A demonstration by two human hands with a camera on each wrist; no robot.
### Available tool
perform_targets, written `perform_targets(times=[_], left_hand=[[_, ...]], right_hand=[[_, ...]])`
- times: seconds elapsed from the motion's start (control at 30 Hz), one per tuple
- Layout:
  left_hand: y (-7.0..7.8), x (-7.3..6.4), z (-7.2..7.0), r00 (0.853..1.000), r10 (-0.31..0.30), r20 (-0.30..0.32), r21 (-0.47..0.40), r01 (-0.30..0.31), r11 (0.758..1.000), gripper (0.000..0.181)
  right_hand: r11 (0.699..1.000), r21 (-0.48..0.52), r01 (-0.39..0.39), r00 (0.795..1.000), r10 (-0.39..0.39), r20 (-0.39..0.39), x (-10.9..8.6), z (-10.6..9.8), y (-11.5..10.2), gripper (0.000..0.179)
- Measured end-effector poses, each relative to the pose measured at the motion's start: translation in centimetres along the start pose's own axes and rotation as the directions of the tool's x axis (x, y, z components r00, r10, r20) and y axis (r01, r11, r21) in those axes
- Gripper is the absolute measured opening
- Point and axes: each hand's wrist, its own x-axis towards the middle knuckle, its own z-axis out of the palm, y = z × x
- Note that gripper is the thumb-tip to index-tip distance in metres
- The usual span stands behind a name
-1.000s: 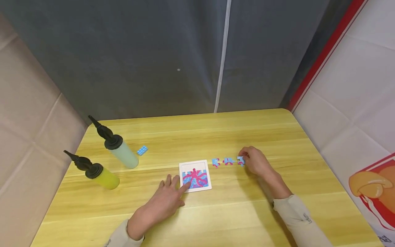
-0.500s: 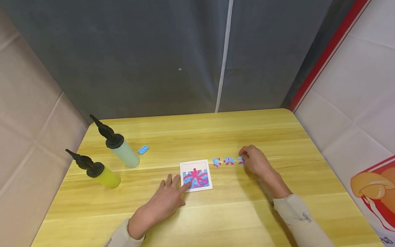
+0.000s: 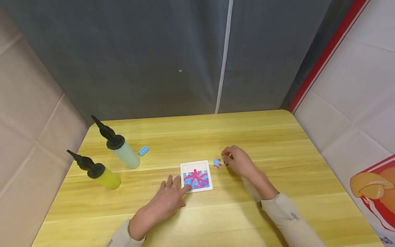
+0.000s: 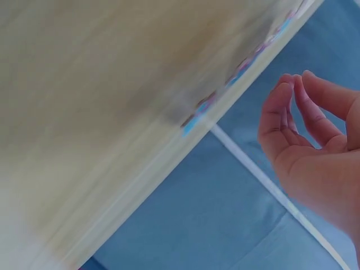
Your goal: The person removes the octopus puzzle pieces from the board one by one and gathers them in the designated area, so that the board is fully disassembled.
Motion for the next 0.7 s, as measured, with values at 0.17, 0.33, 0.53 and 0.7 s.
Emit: perform_targets(times=[0.17,0.33,0.53,0.7], left_hand=[[0.0,0.0,0.1,1.000,0.000,0.000,0.014,0.000,1.000,0.044],[0.0,0.1,0.1,1.000,0.005,0.009,0.039,-0.005,0.999,0.043],[0.0,0.2,0.1,1.000,0.004,0.011,0.057,-0.004,0.998,0.038],[-0.1,0.2,0.0,1.000,0.002,0.006,0.050,-0.002,0.999,0.036]], right_hand=[[1.000,0.021,0.020,1.000,-0.020,-0.001,0.2,0.8,-1.2,0.014],[0.998,0.039,0.044,0.999,-0.044,0.013,0.3,1.7,-2.3,0.015],[0.997,0.045,0.069,0.997,-0.071,0.042,0.7,2.9,-3.6,0.013],[0.996,0.030,0.085,0.993,-0.087,0.078,1.0,4.0,-4.6,0.013]])
